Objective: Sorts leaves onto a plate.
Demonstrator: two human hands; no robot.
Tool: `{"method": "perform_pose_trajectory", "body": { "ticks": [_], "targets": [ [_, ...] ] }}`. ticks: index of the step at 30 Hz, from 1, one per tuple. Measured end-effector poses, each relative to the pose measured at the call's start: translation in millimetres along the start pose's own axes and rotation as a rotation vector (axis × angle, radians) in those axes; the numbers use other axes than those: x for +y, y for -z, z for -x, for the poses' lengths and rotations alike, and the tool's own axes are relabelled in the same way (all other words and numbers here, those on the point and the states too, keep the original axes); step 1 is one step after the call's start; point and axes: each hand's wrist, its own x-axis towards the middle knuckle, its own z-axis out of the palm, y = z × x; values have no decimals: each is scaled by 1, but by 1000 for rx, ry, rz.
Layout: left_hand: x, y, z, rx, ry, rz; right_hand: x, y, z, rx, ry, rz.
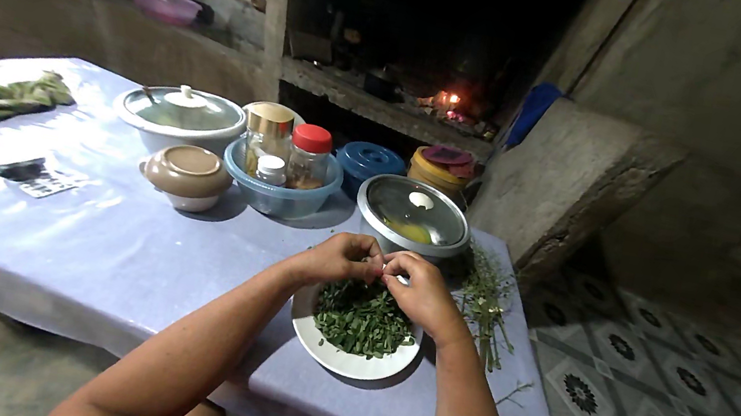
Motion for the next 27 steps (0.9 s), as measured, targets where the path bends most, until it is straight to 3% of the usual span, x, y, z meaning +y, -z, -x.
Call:
{"method": "perform_pose_trajectory", "body": {
  "ticks": [21, 27],
  "targets": [
    [5, 11, 4, 121, -42, -105, 12, 17, 0, 4, -65, -68],
    [3, 5, 2, 61, -32, -95, 9, -1, -4, 14, -12, -141]
  ]
}}
